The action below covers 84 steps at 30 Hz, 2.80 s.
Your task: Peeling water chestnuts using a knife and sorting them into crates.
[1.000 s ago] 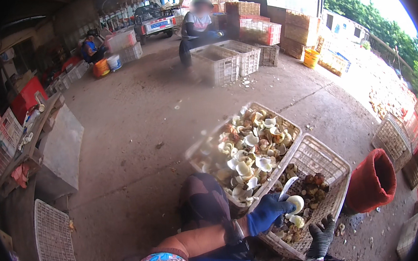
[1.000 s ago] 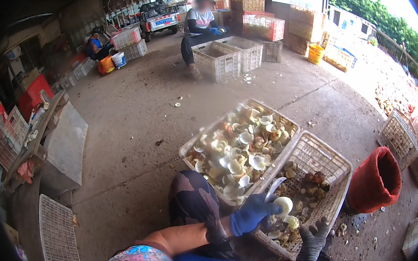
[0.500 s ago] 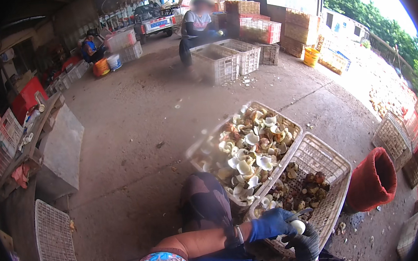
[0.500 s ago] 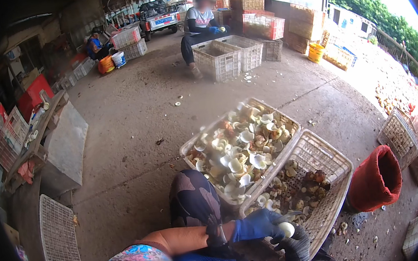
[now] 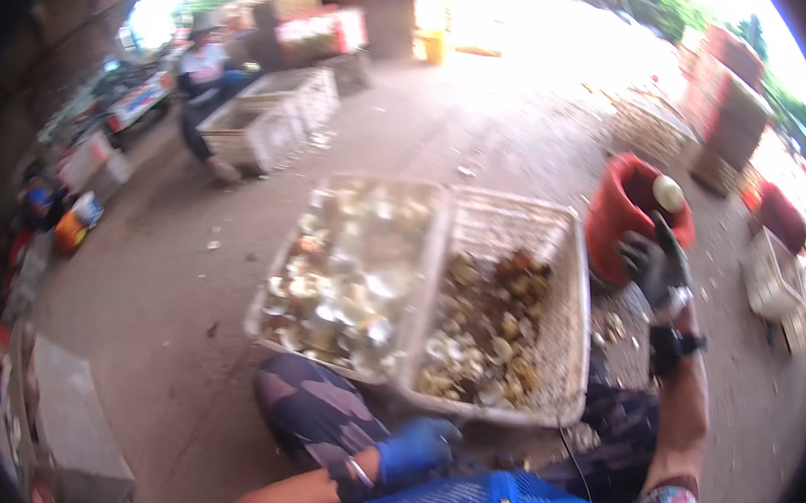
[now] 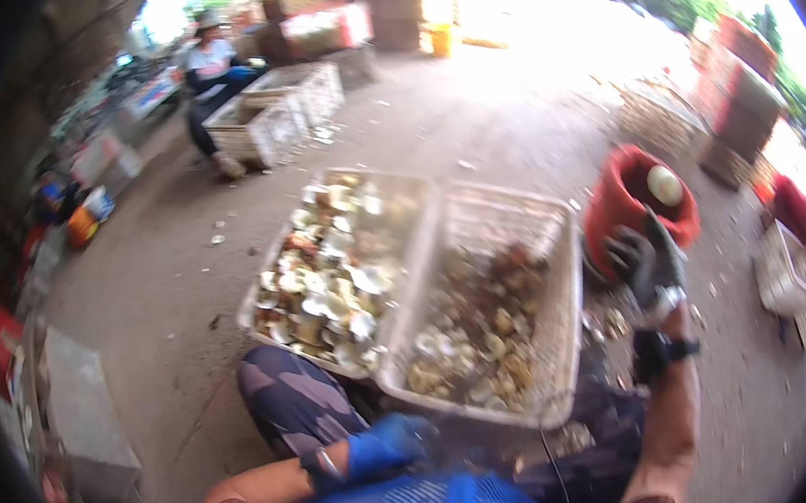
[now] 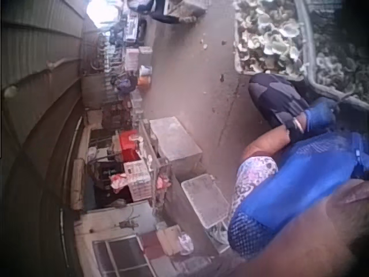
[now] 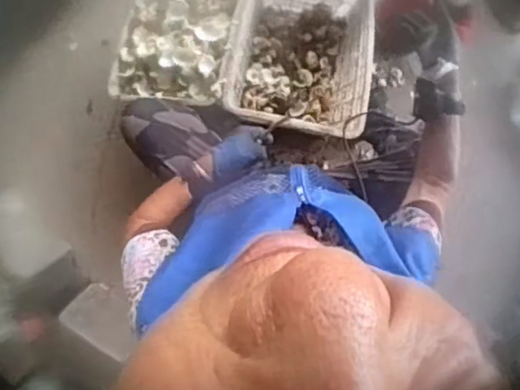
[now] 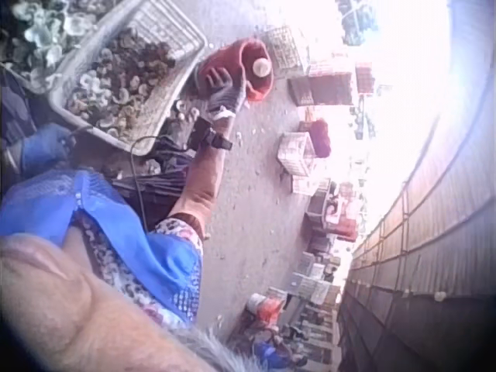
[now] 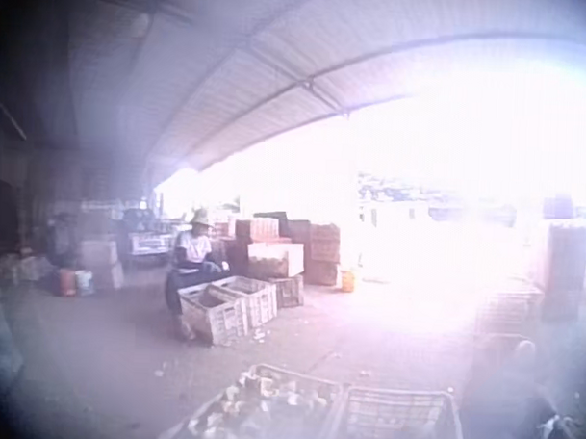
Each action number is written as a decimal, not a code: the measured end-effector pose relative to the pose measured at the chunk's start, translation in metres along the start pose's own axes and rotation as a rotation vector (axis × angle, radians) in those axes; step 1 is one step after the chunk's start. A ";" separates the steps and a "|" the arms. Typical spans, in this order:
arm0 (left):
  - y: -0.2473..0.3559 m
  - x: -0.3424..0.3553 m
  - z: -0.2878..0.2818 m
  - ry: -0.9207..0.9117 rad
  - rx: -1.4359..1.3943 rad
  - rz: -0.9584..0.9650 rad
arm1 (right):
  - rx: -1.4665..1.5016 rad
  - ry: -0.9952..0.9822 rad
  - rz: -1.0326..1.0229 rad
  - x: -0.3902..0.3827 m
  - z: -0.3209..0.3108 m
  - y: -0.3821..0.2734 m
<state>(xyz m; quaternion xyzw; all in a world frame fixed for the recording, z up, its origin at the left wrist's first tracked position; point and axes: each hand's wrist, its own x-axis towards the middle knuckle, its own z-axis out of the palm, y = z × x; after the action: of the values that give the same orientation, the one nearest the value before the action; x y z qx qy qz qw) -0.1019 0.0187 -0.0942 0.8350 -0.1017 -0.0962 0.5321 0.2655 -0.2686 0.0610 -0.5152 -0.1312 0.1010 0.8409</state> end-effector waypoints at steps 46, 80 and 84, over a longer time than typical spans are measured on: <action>0.018 0.148 -0.178 0.536 -0.265 -0.388 | -0.037 0.013 0.678 0.097 0.036 0.311; 0.109 0.068 -0.099 0.608 -0.091 0.038 | -0.506 -0.268 0.200 -0.154 0.120 0.066; 0.125 0.079 -0.079 0.550 -0.279 0.223 | -0.500 -0.305 0.131 -0.150 0.122 0.054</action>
<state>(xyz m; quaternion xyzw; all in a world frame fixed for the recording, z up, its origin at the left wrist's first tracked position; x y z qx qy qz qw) -0.0132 0.0145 0.0486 0.7324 -0.0311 0.1788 0.6562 0.0820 -0.1880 0.0484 -0.6927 -0.2432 0.1957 0.6501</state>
